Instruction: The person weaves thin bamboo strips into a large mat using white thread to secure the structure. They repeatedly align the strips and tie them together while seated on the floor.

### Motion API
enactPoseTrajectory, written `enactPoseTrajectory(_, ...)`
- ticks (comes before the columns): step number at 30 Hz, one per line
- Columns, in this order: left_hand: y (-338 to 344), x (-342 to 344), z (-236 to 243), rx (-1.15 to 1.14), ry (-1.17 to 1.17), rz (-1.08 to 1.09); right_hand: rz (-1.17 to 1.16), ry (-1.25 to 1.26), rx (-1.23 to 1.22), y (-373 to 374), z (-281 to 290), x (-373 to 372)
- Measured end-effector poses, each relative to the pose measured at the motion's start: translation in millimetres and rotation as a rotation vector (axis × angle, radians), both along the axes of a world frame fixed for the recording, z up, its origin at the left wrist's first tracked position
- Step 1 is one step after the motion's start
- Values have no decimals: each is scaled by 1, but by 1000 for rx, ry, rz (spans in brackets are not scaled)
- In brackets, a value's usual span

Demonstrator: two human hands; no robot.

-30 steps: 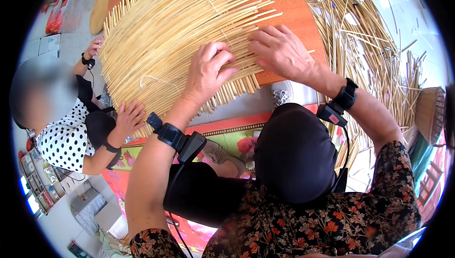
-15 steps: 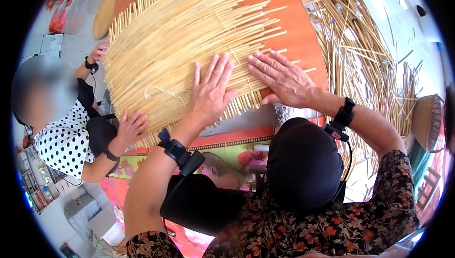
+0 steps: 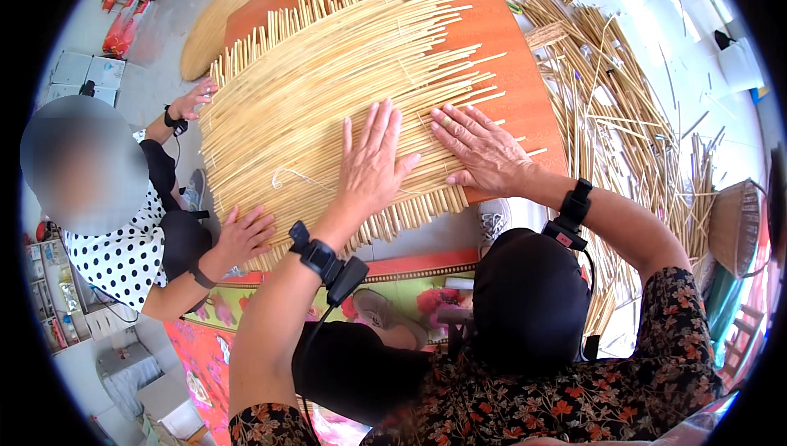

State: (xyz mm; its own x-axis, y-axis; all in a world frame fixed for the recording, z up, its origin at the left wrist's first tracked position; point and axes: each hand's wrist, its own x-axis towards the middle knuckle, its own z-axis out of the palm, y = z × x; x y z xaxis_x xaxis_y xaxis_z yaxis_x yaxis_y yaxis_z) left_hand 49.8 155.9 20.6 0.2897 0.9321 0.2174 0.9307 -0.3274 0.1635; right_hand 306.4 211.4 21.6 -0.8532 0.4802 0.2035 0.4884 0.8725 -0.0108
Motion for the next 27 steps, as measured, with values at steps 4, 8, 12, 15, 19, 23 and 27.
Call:
enactPoseTrajectory(4,2,-3,-5,-8,9,8,-3,1,-6,-2,5,-1)
enactPoseTrajectory(8,1,-3,-5,0,-11,-7,-84,2,62,11,11,-18)
enactPoseTrajectory(12,3,-2,-7,32,-25,-21,-146,-7,60,27,4,-26)
enactPoseTrajectory(15,0,-9,-15,27,13,13,-124,-13,42,26,0,-31)
enactPoseTrajectory(19,-8,-19,-5,14,58,-122,-132,23,82,30,-3,-30)
enactPoseTrajectory(23,-13,-19,-15,52,37,-117,-142,7,122,31,-6,-27)
enactPoseTrajectory(27,-17,-24,-17,31,36,-113,-101,-84,142,12,-3,-29)
